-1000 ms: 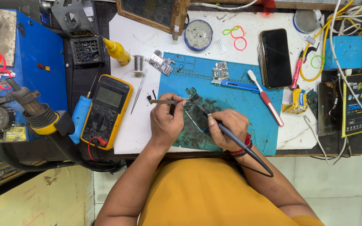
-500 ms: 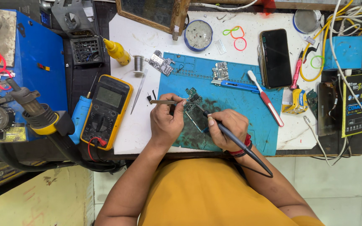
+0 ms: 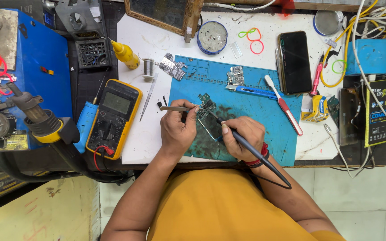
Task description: The person solders components on a phone motherboard placed on a blue repair mat, holding the board with one hand and a soldering iron with the other. They reposition the board, continue soldering, then set the iron aside and rub the board area with a white stick.
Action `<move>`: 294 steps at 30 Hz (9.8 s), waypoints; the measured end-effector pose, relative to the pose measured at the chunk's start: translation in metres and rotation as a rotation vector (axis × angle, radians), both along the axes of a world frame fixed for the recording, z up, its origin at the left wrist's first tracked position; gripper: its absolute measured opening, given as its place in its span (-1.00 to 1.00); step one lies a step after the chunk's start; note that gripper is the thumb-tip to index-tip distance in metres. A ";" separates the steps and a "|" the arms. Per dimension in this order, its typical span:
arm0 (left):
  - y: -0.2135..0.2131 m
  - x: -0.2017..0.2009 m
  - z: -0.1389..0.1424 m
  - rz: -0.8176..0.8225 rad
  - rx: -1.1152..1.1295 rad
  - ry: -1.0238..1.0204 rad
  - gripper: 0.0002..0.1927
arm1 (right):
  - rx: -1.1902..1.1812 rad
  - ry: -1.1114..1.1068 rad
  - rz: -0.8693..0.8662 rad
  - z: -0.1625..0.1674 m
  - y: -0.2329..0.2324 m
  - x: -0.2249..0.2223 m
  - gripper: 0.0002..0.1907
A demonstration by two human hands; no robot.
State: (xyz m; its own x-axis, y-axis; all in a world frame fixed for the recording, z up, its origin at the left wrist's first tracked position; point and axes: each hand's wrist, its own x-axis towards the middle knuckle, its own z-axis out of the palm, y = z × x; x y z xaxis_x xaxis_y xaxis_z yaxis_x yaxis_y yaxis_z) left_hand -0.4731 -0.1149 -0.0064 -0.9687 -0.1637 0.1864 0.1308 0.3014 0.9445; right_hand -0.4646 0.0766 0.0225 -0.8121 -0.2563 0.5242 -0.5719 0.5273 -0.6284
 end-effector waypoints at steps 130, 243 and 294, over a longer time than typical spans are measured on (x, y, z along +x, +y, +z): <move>0.002 0.016 -0.002 0.000 -0.022 -0.016 -0.89 | -0.007 -0.024 -0.019 -0.004 0.002 0.014 -0.96; 0.002 0.045 -0.001 0.019 -0.036 0.156 -0.88 | -0.009 0.014 -0.017 -0.009 0.017 0.033 -0.80; -0.002 0.037 0.001 0.006 -0.123 0.130 -0.88 | 0.001 -0.103 0.057 -0.004 0.004 0.022 -0.94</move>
